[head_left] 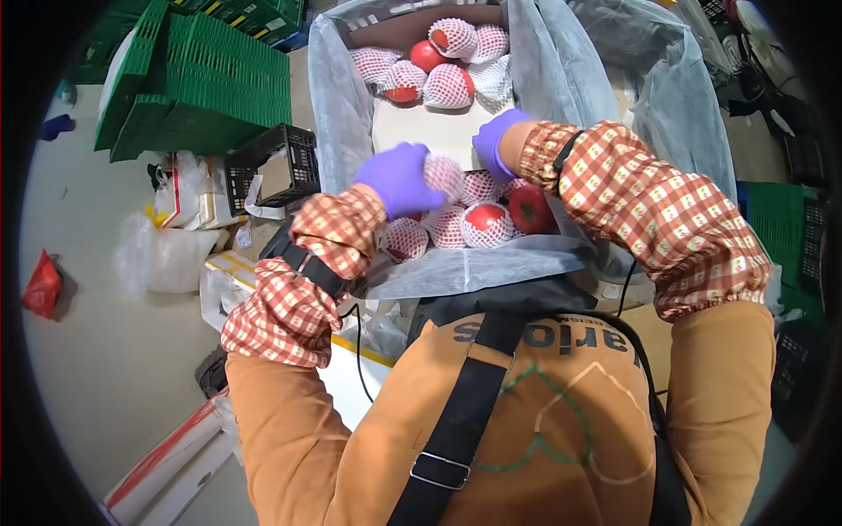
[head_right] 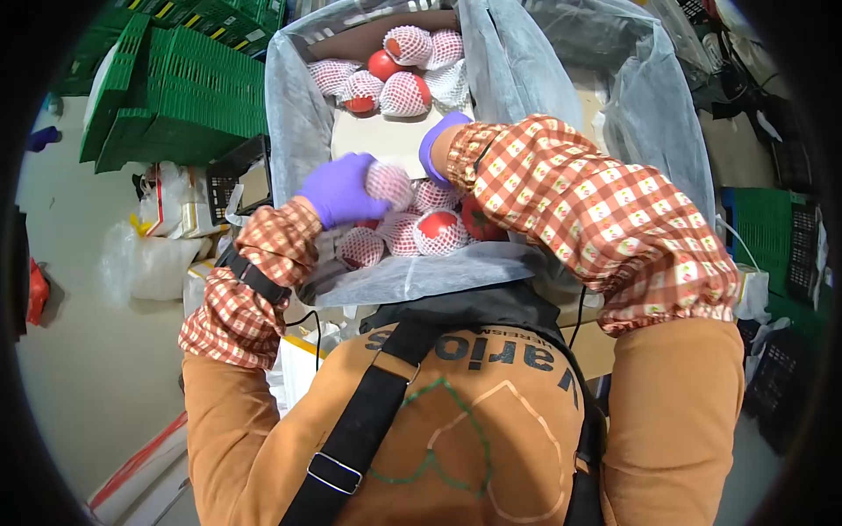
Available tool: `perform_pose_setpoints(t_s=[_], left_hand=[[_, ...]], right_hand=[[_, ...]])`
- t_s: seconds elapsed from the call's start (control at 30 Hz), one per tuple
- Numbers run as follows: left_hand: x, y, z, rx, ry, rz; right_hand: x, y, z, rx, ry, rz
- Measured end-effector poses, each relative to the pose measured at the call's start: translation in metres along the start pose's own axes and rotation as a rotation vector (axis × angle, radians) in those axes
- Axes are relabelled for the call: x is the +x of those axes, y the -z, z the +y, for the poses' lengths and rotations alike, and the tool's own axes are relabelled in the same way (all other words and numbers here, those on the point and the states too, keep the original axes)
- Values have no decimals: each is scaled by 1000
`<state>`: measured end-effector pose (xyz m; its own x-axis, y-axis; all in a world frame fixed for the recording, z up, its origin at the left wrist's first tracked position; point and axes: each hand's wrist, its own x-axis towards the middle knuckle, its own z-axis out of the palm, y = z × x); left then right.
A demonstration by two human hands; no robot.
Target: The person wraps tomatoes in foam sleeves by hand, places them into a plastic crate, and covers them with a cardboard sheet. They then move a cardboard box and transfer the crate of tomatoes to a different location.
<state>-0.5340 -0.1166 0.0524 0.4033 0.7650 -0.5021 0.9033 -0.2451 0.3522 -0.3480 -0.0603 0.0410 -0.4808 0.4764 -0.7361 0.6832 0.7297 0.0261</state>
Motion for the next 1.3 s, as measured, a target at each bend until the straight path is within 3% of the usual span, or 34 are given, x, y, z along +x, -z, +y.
perform_pose_setpoints(t_s=[0.13,0.2,0.23,0.3,0.33,0.4,0.43,0.47,0.57,0.63,0.73,0.8,0.9,1.03,1.13,1.3], left_hand=[[1,33,-23,-194,216,276],[16,17,-40,-195,26,819],[18,11,-45,-201,41,818],[13,21,-28,-100,-26,1097],[8,20,-25,-107,-11,1092],[2,17,-22,-387,89,514],[-1,9,-17,-364,117,418],[-5,9,-12,-213,131,254],[-2,-14,-8,-85,83,61],[6,-19,1,67,162,-155],[37,-58,-8,152,240,-69],[61,-69,-16,138,291,-120],[74,-62,-13,79,233,-50],[90,-66,-7,246,75,14],[91,-48,-6,115,102,105],[99,-6,-32,78,69,121]], right_hand=[[27,-26,-33,-53,-80,223],[36,-33,-42,-179,-72,325],[42,-33,-41,-165,-83,346],[50,-30,-37,-160,-58,321],[50,-25,-36,-153,-47,219],[53,-25,-35,-217,14,176],[54,-22,-31,-219,17,175],[52,-16,-27,-140,-16,301],[47,6,7,-2,-42,530],[45,23,41,2,-127,423],[76,-2,83,67,-17,129],[50,-12,61,245,-21,146],[27,-29,18,235,29,50],[32,-35,4,252,-2,76],[26,-31,15,283,2,143],[43,-22,28,329,-141,433]])
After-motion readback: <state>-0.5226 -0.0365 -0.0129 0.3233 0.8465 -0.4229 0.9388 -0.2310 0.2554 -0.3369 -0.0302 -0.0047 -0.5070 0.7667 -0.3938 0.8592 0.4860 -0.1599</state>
